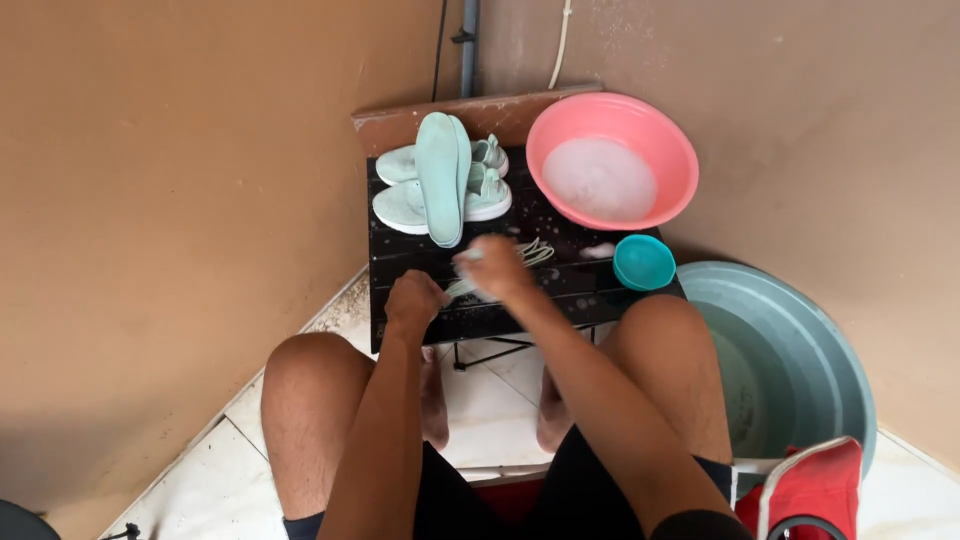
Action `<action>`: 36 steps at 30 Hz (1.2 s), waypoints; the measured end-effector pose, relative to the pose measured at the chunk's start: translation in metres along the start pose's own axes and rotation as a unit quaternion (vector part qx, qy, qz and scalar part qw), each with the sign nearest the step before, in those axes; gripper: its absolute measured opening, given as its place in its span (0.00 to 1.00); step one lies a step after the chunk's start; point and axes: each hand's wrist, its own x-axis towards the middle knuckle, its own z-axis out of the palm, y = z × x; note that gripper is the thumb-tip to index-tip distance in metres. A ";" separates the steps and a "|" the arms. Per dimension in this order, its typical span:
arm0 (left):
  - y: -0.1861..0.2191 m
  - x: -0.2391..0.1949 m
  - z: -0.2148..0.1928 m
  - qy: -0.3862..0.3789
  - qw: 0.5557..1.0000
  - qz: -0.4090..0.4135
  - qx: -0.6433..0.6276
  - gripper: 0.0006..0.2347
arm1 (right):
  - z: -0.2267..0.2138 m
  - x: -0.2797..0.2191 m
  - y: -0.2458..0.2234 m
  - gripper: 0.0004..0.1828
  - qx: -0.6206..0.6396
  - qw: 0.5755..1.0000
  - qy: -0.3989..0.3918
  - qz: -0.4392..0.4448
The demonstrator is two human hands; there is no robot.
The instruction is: The person unties and removes shoelaces from a pair of light blue sneakers. They then scrub the shoelaces with a brush using soapy water from a pink basin, rinse them with water from a blue cup, and finally place the clean shoelaces back into the sneakers.
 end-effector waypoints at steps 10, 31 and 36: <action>-0.002 0.000 0.004 -0.015 1.000 -0.018 -0.004 0.03 | -0.048 0.051 0.129 0.21 -0.218 0.947 0.072 0.224; -0.010 0.016 0.007 -0.016 1.000 -0.015 -0.001 0.04 | -0.018 0.002 0.010 0.17 -0.173 0.979 0.022 0.110; -0.013 0.018 0.008 -0.014 0.999 -0.013 0.043 0.11 | 0.039 -0.016 -0.016 0.18 -0.033 0.995 -0.064 0.062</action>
